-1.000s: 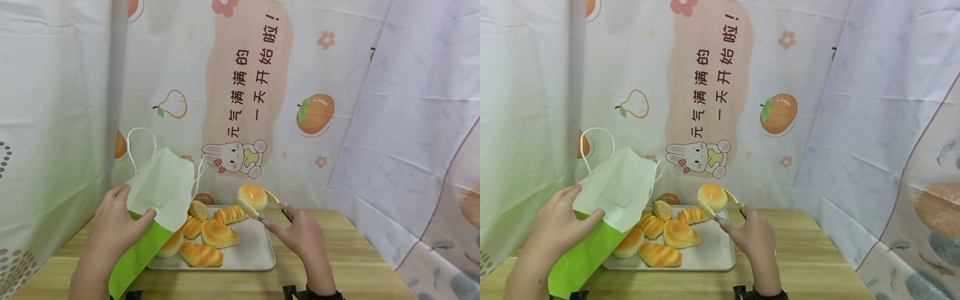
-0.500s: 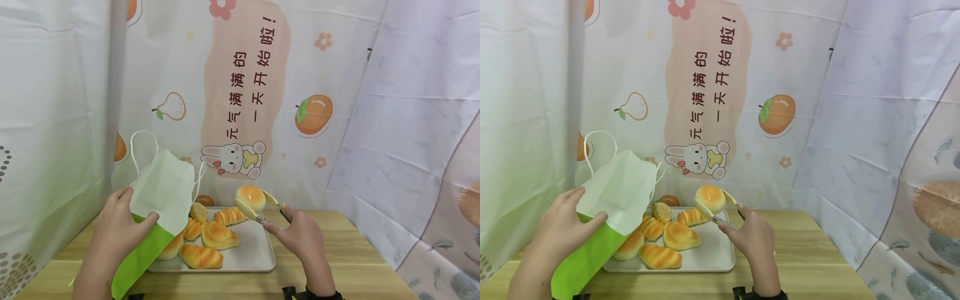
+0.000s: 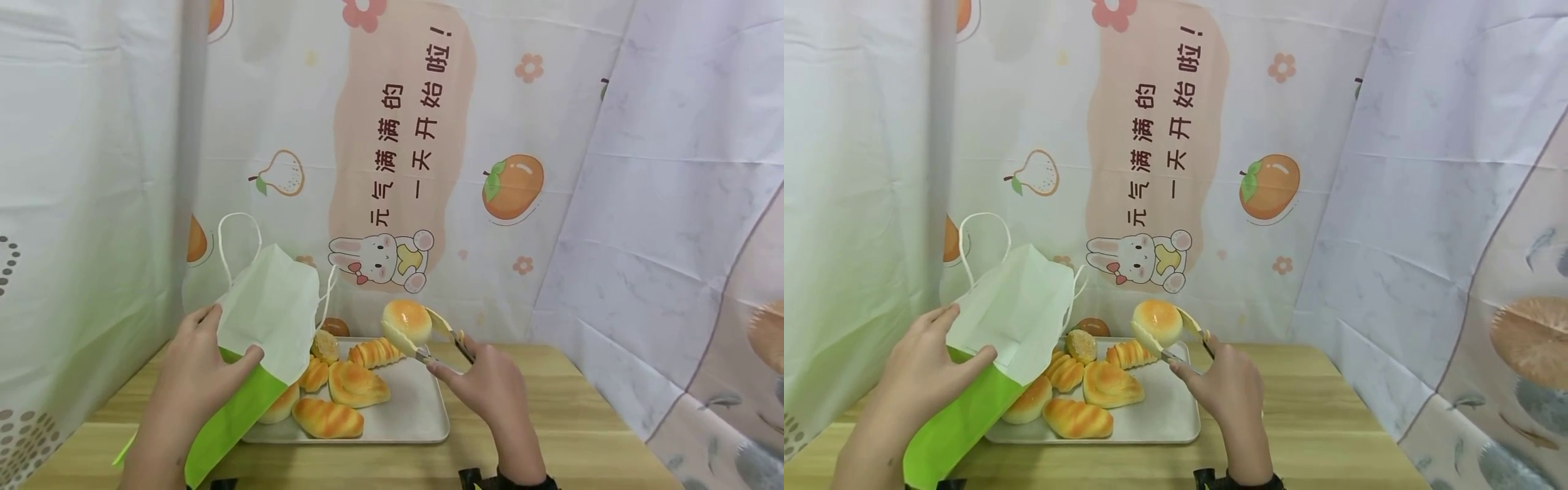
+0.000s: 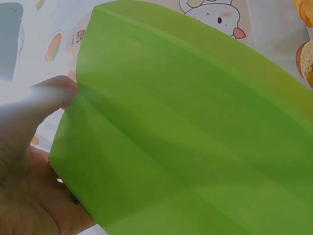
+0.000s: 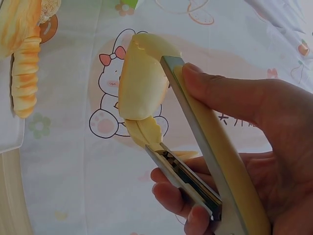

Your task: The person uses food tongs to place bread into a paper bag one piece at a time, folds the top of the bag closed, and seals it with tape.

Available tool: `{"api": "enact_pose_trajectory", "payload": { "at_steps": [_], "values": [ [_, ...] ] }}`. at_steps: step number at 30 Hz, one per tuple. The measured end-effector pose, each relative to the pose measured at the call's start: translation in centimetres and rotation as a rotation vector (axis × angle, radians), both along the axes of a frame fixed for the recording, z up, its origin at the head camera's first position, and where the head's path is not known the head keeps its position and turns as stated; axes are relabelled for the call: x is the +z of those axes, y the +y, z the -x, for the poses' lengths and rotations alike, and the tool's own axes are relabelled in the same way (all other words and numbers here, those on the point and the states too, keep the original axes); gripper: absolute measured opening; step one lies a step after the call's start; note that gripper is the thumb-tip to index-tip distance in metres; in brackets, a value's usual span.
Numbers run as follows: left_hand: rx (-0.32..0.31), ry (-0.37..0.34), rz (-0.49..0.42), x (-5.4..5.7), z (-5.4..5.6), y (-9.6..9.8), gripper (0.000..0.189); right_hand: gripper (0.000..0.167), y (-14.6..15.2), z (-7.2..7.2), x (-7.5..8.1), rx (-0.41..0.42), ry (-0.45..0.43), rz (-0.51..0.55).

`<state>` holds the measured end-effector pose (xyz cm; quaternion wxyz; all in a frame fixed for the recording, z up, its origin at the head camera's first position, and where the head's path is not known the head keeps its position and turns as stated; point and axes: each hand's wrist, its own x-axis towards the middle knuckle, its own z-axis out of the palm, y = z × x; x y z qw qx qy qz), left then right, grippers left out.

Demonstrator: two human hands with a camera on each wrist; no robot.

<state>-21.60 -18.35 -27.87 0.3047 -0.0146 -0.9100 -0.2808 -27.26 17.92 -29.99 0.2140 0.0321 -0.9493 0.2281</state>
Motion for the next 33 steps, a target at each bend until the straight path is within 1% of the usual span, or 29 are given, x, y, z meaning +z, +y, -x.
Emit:
{"api": "enact_pose_trajectory", "payload": {
  "at_steps": [3, 9, 11, 16, 20, 27, 33],
  "values": [
    [-0.004, -0.001, -0.004, 0.04, -0.03, 0.04, 0.077, 0.079, -0.08, -0.01, 0.08, -0.002, 0.006, 0.006],
    [-0.006, -0.055, 0.011, 0.36, 0.12, -0.02, 0.084, 0.078, -0.41, -0.11, -0.19, -0.002, 0.02, 0.043],
    [-0.007, -0.062, 0.01, 0.42, 0.16, 0.02, 0.084, 0.079, -0.5, -0.08, -0.16, -0.002, 0.017, 0.047],
    [-0.006, -0.045, 0.003, 0.27, 0.04, 0.27, 0.082, 0.081, -0.61, 0.1, 0.11, 0.001, 0.013, 0.038],
    [-0.005, -0.048, 0.002, 0.22, 0.1, 0.32, 0.083, 0.08, -0.66, 0.14, 0.15, 0.003, 0.02, 0.02],
    [0.0, -0.059, 0.017, 0.3, 0.21, 0.34, 0.084, 0.082, -0.64, -0.11, -0.11, 0.013, 0.036, 0.033],
    [0.008, -0.072, 0.017, 0.25, 0.19, 0.49, 0.084, 0.085, -0.64, 0.06, 0.27, 0.01, 0.029, 0.027]
  ]
}}
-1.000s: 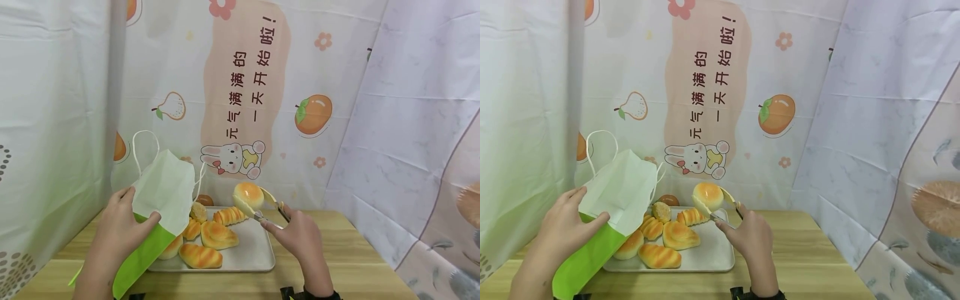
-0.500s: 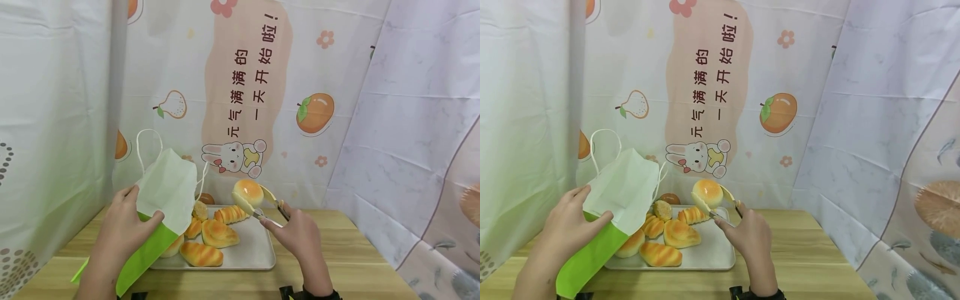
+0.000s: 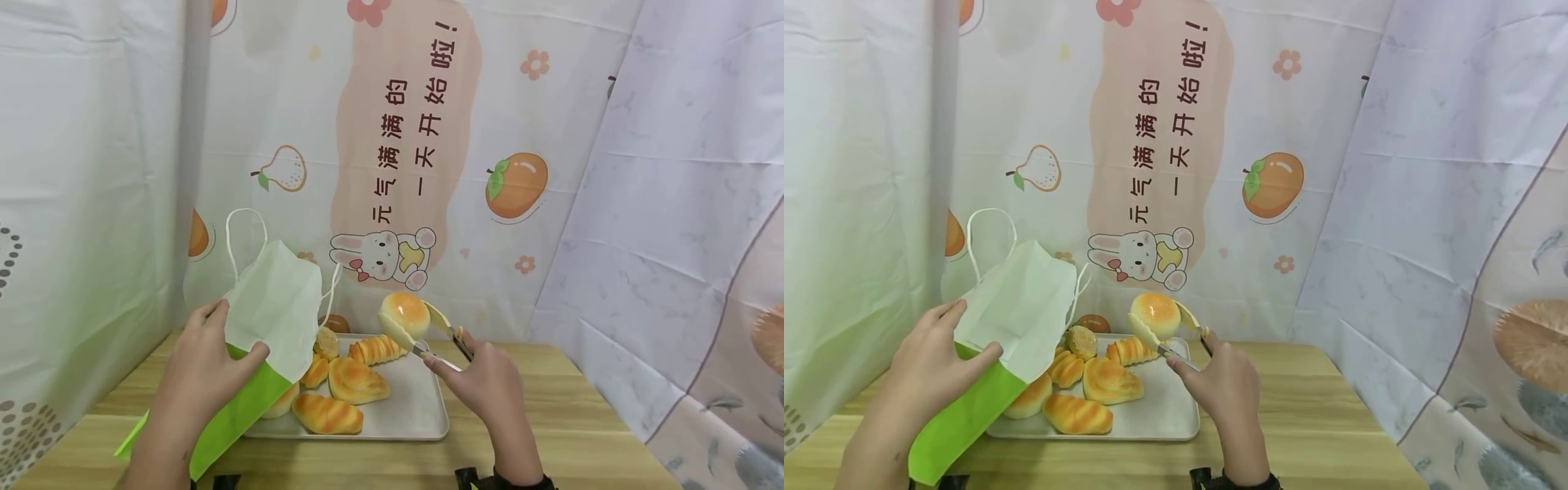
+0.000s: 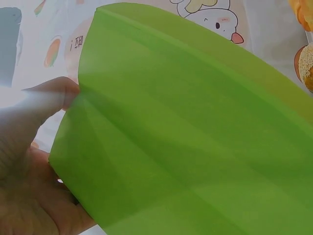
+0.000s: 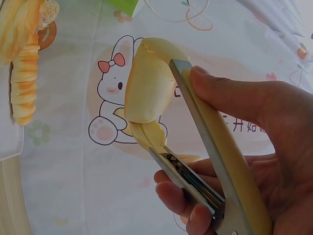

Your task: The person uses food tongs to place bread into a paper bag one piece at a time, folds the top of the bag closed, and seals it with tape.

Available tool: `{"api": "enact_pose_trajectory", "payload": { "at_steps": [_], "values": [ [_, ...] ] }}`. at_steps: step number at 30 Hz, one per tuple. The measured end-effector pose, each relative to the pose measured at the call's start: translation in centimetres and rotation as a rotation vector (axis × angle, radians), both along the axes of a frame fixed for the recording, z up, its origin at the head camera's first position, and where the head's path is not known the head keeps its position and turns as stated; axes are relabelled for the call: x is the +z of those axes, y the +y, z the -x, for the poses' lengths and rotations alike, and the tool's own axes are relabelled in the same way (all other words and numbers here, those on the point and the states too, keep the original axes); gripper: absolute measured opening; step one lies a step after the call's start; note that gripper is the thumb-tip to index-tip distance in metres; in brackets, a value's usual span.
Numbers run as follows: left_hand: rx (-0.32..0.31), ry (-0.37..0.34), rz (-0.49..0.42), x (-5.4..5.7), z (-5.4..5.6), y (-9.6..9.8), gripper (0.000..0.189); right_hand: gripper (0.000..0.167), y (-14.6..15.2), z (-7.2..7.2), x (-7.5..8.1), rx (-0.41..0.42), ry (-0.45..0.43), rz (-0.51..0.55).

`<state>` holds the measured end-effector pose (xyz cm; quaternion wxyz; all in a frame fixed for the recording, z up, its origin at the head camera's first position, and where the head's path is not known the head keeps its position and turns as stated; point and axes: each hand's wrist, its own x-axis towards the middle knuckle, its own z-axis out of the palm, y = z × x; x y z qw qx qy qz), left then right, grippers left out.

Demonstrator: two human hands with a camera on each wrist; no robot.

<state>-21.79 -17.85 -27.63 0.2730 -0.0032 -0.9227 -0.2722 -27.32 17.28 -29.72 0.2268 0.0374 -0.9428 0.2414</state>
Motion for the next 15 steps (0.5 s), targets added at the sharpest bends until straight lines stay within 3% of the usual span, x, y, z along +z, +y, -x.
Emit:
{"api": "enact_pose_trajectory", "payload": {
  "at_steps": [15],
  "values": [
    [-0.016, -0.002, -0.014, 0.01, 0.07, 0.01, 0.085, 0.081, -0.39, 0.07, 0.07, 0.005, -0.006, -0.023]
  ]
}}
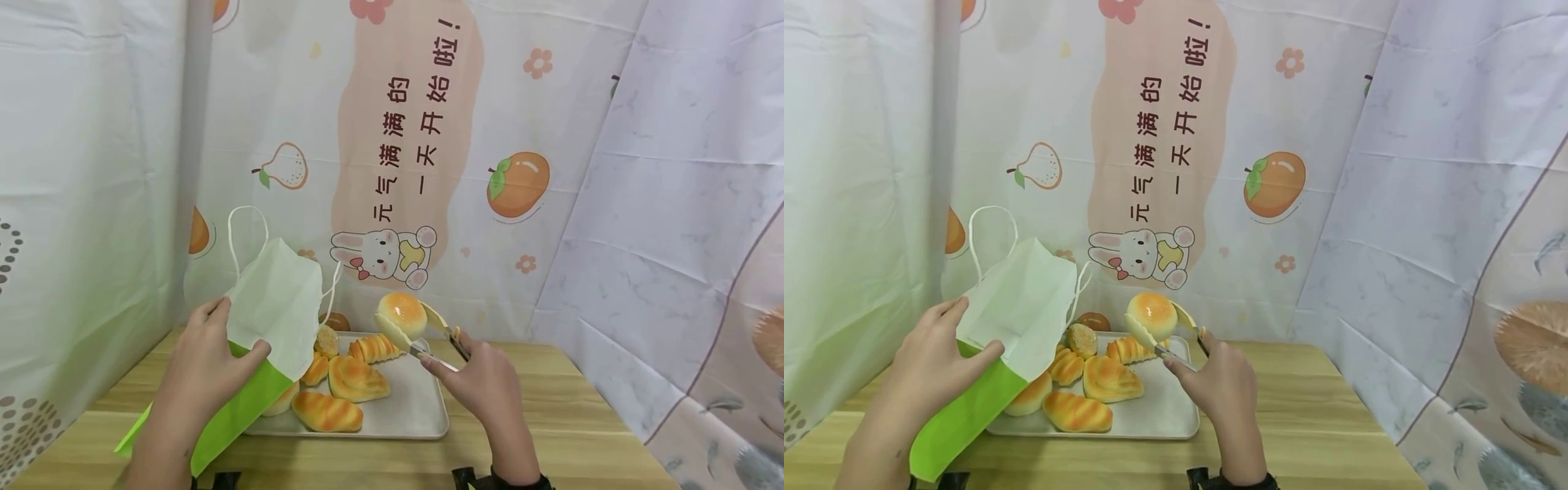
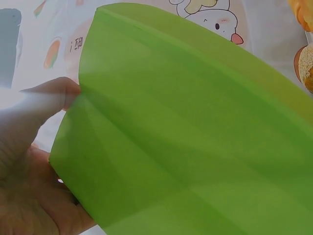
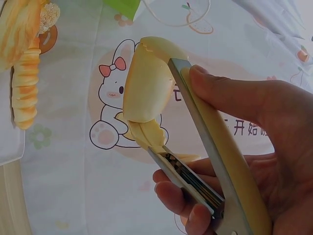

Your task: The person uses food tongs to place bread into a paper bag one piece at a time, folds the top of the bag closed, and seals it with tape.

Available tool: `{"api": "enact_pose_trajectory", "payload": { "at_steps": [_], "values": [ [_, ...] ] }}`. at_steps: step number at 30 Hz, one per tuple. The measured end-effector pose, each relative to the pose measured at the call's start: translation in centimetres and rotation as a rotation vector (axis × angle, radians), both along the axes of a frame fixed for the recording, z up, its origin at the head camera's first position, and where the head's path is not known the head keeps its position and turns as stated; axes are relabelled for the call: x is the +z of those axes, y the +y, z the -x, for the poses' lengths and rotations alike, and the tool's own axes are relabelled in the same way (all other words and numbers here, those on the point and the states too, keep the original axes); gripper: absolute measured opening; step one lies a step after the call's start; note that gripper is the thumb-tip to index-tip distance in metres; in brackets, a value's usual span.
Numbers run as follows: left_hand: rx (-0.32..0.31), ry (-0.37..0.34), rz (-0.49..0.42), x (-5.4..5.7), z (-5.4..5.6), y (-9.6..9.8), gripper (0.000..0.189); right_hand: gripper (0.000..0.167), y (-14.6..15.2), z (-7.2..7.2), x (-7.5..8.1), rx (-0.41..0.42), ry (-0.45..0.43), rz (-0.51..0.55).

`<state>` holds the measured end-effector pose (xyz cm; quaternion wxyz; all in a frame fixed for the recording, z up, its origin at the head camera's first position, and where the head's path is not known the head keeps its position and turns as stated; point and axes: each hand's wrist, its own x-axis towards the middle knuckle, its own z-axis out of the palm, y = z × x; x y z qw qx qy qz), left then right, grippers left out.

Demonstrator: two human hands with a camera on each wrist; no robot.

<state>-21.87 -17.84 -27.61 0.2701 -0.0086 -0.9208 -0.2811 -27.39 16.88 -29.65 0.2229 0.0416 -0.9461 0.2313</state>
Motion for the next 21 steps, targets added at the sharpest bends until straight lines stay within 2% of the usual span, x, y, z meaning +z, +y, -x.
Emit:
{"api": "enact_pose_trajectory", "payload": {
  "at_steps": [7, 11, 21],
  "values": [
    [0.002, 0.012, 0.0, 0.02, -0.12, 0.33, 0.084, 0.084, 0.02, 0.08, 0.37, 0.014, -0.006, -0.003],
    [0.0, -0.006, 0.005, 0.11, -0.13, 0.33, 0.085, 0.083, 0.02, -0.01, 0.19, 0.012, -0.014, 0.006],
    [-0.008, 0.0, 0.009, 0.09, -0.25, 0.51, 0.083, 0.08, 0.17, -0.01, -0.11, 0.006, -0.019, 0.021]
  ]
}}
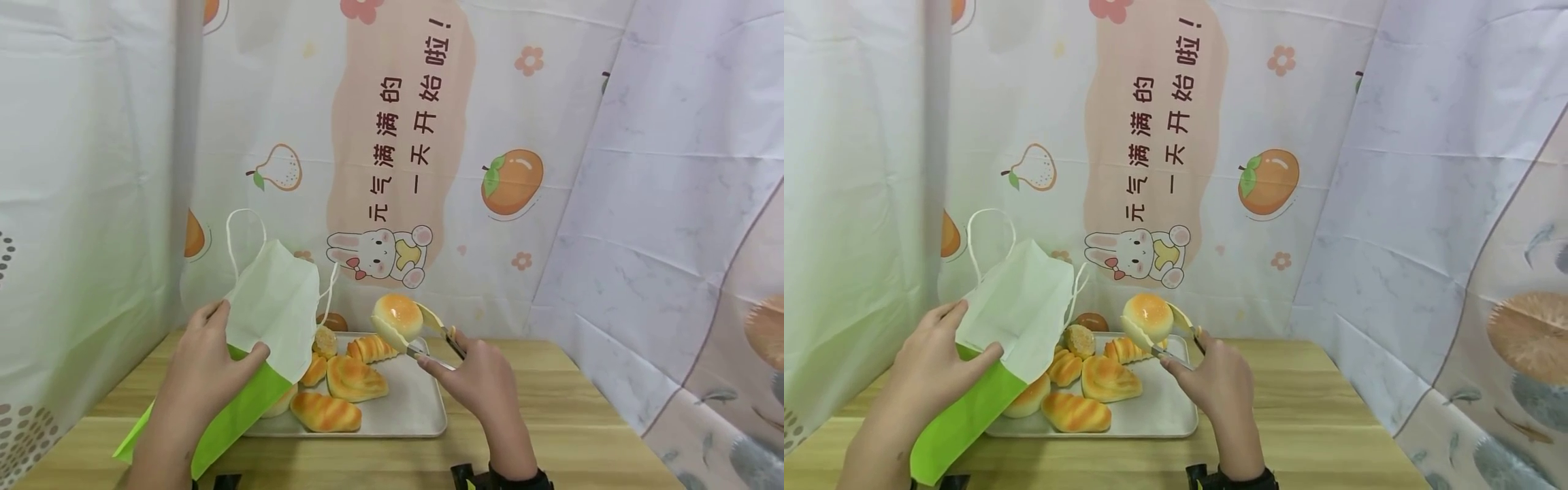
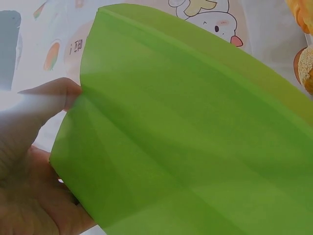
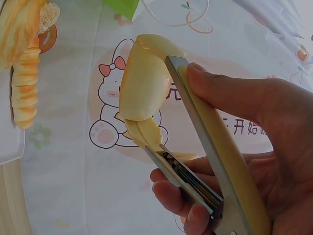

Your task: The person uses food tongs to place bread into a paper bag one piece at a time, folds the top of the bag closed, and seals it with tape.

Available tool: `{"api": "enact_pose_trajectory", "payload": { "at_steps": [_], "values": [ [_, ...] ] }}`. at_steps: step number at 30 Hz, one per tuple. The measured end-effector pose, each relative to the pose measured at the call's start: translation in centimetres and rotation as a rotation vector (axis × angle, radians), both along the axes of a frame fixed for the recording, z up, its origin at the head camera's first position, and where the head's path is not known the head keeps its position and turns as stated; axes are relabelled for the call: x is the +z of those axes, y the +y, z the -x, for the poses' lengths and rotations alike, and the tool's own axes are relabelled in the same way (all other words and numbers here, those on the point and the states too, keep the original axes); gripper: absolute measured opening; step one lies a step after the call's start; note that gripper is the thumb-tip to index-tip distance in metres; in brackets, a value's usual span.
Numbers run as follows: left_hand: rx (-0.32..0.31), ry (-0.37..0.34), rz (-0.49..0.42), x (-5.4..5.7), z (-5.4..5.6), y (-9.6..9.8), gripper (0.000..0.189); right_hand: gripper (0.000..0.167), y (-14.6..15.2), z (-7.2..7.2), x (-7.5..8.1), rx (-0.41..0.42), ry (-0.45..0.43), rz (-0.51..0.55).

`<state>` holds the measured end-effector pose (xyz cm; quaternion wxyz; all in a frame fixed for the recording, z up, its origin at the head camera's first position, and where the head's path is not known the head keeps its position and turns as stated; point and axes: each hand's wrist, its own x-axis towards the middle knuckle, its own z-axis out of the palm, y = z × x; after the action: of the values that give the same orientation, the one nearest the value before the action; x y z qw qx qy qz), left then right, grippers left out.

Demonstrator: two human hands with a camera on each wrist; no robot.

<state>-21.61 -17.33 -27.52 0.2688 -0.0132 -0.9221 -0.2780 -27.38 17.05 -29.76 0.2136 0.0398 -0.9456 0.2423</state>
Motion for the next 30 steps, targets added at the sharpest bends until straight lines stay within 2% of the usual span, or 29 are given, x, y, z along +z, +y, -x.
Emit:
{"api": "enact_pose_trajectory", "payload": {
  "at_steps": [12, 19, 26, 30],
  "values": [
    [0.003, -0.03, -0.001, 0.05, 0.1, -0.41, 0.087, 0.079, -0.12, -0.07, -0.13, 0.003, 0.003, -0.014],
    [0.01, -0.012, -0.028, -0.17, -0.2, -0.44, 0.085, 0.078, -0.1, 0.09, 0.36, 0.015, 0.022, -0.022],
    [-0.006, -0.024, -0.015, 0.31, 0.02, -0.56, 0.087, 0.078, -0.1, -0.32, -0.22, 0.012, 0.005, -0.001],
    [-0.009, -0.027, -0.02, 0.24, -0.02, -0.6, 0.087, 0.079, -0.3, -0.09, 0.07, 0.013, 0.007, -0.011]
  ]
}}
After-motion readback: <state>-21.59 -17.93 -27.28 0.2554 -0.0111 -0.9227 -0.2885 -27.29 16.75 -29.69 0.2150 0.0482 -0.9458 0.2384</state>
